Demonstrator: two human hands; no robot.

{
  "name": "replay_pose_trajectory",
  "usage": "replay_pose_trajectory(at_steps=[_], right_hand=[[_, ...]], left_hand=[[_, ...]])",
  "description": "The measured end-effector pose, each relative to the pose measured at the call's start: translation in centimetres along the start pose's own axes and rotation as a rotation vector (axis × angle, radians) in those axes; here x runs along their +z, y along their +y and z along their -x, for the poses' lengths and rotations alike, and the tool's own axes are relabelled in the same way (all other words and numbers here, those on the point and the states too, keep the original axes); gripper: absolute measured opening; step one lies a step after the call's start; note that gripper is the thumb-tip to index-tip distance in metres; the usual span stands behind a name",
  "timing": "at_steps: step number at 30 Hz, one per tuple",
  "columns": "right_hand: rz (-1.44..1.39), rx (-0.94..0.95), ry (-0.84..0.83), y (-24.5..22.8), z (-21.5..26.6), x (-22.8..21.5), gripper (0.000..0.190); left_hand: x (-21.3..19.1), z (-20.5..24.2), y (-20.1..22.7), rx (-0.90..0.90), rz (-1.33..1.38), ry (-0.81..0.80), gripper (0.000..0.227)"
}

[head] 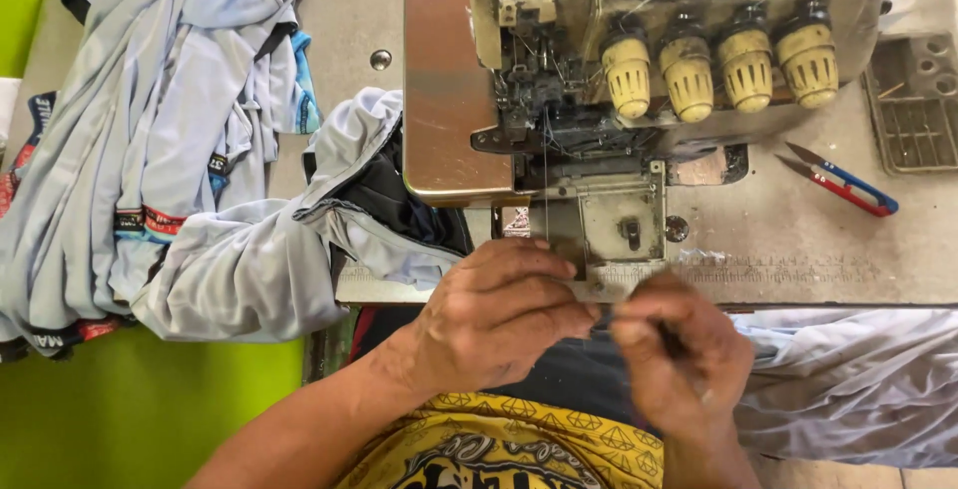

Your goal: Threading an industrial overlock sewing machine using tweezers to guide thread through various internal components and needles.

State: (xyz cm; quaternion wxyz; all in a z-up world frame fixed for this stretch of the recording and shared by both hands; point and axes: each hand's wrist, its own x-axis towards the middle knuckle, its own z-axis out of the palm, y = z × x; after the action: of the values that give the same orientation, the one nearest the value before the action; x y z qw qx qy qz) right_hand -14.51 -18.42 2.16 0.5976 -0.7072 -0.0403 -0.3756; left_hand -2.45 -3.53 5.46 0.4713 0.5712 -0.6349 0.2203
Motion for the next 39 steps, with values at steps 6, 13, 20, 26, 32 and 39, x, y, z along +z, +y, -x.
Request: replay_pose_trajectory(at_steps=[6,13,20,26,32,39], right_hand=[[-0.266,0.077,0.042,1.4,-1.2,-3.5,0.041],[0.45,0.301,-0.134,-1.0,-6.3,-1.5,0.036],[-0.125,0.053,-0.079,1.9,-5.9,-3.5,0.037],[-0.323,0.067,0.162,3.5,-6.2,-0.8,0.011],[-0.098,0.015,0.136,3.5,-6.9,1.4,0.027],[-0.089,0.081,0.105,3.8,-7.4,2.5,0.029]], left_hand=[[-2.0,-1.5,1.8,-0.096,0.106,-0.016,0.007],[-1.9,-1.6,1.9,-0.093,0.126,-0.023,0.011],[-2.8,-0.5,1.9,-0.161,0.191,-0.009,0.011],[-2.8,0.1,1.5,-0.18,0.141,-0.016,0.008],[-3.3,0.0,1.5,-0.18,0.151,-0.018,0.008],[-3.8,-0.2,1.3,-0.176,0.151,-0.026,0.008]])
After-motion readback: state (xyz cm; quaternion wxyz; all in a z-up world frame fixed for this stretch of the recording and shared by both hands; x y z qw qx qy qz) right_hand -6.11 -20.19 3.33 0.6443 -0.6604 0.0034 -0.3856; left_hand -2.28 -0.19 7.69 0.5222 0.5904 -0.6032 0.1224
